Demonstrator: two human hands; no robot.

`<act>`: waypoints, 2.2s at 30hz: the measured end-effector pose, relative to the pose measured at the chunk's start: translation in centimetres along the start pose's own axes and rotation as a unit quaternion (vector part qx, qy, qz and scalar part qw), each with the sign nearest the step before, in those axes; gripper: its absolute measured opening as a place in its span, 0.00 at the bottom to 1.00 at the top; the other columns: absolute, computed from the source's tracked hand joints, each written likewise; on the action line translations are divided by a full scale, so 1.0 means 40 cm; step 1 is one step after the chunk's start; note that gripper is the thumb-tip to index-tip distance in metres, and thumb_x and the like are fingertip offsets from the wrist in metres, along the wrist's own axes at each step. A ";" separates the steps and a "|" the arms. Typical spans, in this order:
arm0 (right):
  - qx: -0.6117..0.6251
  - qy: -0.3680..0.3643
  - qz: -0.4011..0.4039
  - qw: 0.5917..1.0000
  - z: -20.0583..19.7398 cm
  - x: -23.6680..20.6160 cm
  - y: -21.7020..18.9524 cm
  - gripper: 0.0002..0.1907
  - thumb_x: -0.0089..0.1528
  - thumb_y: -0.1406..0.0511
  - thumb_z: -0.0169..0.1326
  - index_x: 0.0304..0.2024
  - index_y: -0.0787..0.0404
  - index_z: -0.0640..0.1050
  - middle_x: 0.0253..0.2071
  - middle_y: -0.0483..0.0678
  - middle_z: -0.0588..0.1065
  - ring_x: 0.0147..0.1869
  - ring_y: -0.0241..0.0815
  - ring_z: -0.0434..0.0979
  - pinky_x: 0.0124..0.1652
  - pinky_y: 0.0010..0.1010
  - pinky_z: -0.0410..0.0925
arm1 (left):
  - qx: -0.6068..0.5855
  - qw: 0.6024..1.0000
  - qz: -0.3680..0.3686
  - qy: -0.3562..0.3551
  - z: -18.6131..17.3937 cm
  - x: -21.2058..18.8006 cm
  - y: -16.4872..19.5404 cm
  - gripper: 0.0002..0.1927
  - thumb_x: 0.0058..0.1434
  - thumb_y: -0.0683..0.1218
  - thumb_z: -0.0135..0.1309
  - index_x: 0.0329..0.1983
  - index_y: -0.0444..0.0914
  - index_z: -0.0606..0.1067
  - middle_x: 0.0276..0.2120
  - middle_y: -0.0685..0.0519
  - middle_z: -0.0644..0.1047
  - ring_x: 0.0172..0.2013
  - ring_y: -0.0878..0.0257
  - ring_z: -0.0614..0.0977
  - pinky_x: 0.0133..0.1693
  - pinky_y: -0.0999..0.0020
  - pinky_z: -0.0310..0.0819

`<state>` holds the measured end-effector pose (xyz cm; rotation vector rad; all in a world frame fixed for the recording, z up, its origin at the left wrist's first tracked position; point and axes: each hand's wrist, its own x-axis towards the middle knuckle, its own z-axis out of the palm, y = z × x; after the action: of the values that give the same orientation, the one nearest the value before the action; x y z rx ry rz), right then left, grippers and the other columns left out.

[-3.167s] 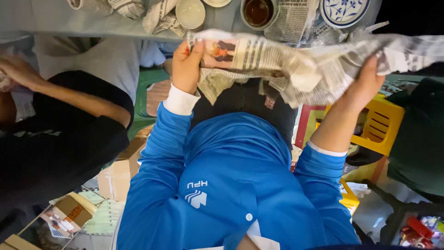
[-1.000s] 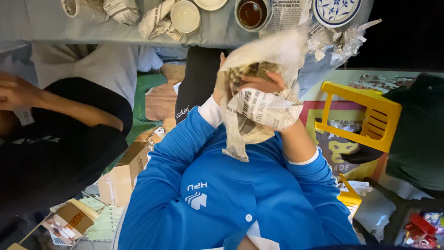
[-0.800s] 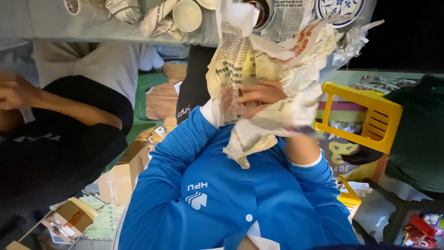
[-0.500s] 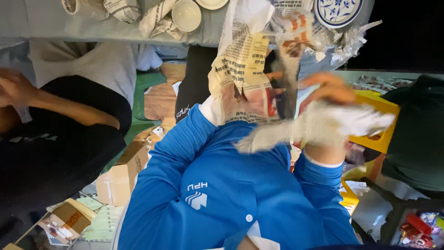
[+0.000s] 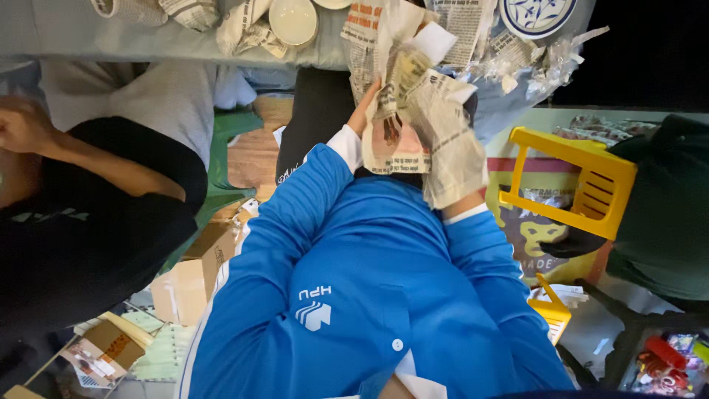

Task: The person sits at a table and wraps ceramic bowls and cups in sheets of newspaper, folding and crumpling the paper around each piece and placing the wrapped items on the table with other already wrapped ceramics.

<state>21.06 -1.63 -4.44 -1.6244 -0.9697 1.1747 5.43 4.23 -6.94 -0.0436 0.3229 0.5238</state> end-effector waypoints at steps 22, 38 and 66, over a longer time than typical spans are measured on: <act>-0.019 0.002 -0.046 0.999 0.025 0.065 -0.001 0.17 0.66 0.67 0.57 0.57 0.65 0.76 0.58 0.56 0.77 0.61 0.51 0.77 0.62 0.41 0.67 | -0.025 0.992 0.076 -0.094 -0.004 -0.057 0.037 0.27 0.80 0.59 0.45 0.66 0.32 0.72 0.51 0.39 0.79 0.45 0.47 0.82 0.47 0.54 0.76; -0.012 0.055 -0.116 0.992 -0.037 0.031 0.013 0.18 0.69 0.71 0.57 0.61 0.68 0.75 0.60 0.56 0.76 0.64 0.47 0.76 0.64 0.38 0.68 | 0.024 0.992 0.119 0.025 -0.054 -0.165 0.089 0.43 0.68 0.73 0.38 0.64 0.33 0.72 0.39 0.45 0.83 0.23 0.59 0.79 0.25 0.66 0.72; 0.047 -0.143 -0.111 0.982 -0.053 -0.256 -0.299 0.10 0.59 0.68 0.62 0.41 0.67 0.80 0.75 0.60 0.62 0.68 0.45 0.74 0.63 0.30 0.67 | 0.423 0.861 0.278 -0.041 0.046 -0.153 -0.044 0.38 0.77 0.56 0.51 0.79 0.35 0.48 0.67 0.44 0.67 0.67 0.57 0.70 0.70 0.59 0.63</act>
<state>19.47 -7.93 10.05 -1.2582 -1.2240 1.2979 1.86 -0.05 -3.35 0.9545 0.4614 0.9150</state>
